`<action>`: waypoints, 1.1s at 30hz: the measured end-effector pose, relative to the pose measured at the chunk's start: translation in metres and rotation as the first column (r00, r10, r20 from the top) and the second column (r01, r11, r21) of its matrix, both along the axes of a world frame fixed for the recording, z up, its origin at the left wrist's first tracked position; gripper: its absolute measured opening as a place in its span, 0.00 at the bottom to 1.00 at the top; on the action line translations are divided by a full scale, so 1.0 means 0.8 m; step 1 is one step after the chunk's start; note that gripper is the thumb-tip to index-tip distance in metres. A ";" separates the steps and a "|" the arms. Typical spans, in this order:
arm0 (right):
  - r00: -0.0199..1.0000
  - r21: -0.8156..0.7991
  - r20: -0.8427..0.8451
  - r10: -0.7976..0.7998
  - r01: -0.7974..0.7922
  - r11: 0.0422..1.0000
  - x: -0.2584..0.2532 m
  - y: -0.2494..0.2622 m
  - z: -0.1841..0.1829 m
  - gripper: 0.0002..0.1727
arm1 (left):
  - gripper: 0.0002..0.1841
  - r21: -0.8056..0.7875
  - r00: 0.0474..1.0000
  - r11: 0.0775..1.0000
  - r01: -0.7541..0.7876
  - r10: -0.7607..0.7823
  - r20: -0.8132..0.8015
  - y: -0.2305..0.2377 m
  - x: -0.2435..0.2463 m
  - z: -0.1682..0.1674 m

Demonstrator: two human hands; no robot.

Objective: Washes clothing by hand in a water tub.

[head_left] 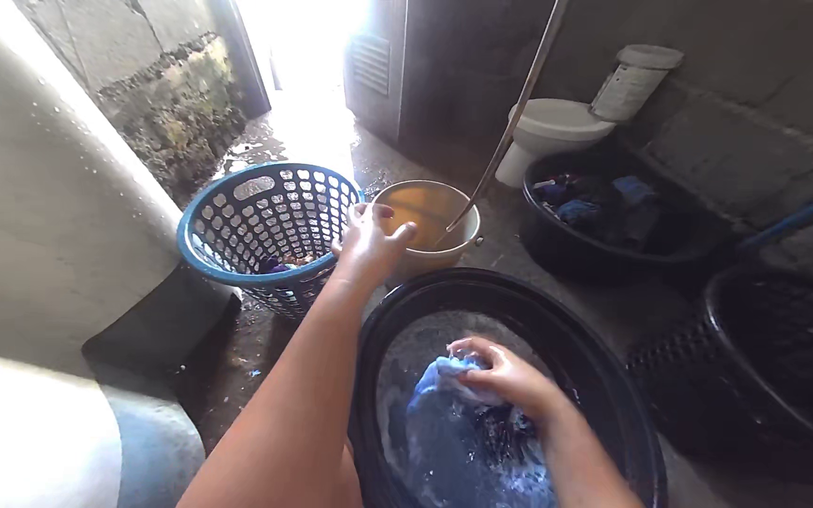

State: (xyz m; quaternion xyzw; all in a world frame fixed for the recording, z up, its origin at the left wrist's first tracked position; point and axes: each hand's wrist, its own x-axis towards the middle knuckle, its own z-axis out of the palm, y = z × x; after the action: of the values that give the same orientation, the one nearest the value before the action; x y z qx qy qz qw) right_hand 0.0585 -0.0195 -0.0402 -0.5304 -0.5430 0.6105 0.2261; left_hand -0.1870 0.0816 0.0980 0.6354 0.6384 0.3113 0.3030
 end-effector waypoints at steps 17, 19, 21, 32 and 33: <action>0.937 -0.336 0.001 -0.350 0.330 0.882 -0.021 -0.046 -0.090 0.08 | 0.36 -0.631 0.406 0.483 0.607 -0.871 -0.276 -0.064 0.088 -0.088; 0.889 -0.127 -0.306 -0.340 0.316 0.940 -0.002 -0.040 0.013 0.08 | 0.42 -0.648 0.368 0.424 0.633 -0.901 -0.230 -0.066 0.095 -0.100; 0.845 0.059 -0.434 -0.312 0.373 0.926 0.022 -0.048 0.094 0.09 | 0.35 -0.634 0.400 0.429 0.643 -0.894 -0.200 -0.066 0.100 -0.112; 0.893 0.057 0.355 -0.277 0.275 0.960 0.054 -0.042 0.032 0.51 | 0.16 -0.263 0.722 0.676 0.688 -0.672 0.164 -0.064 0.127 -0.061; 0.905 0.062 0.314 -0.287 0.282 0.957 0.044 -0.039 0.023 0.51 | 0.15 -0.241 0.718 0.678 0.694 -0.632 0.290 -0.067 0.129 -0.059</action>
State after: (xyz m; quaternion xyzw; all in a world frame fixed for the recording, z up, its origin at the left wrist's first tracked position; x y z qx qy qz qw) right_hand 0.0933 -0.0507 -0.0216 -0.6940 -0.4939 0.4726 0.2259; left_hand -0.0841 0.0282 0.0507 0.7316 0.3753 0.1239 0.5555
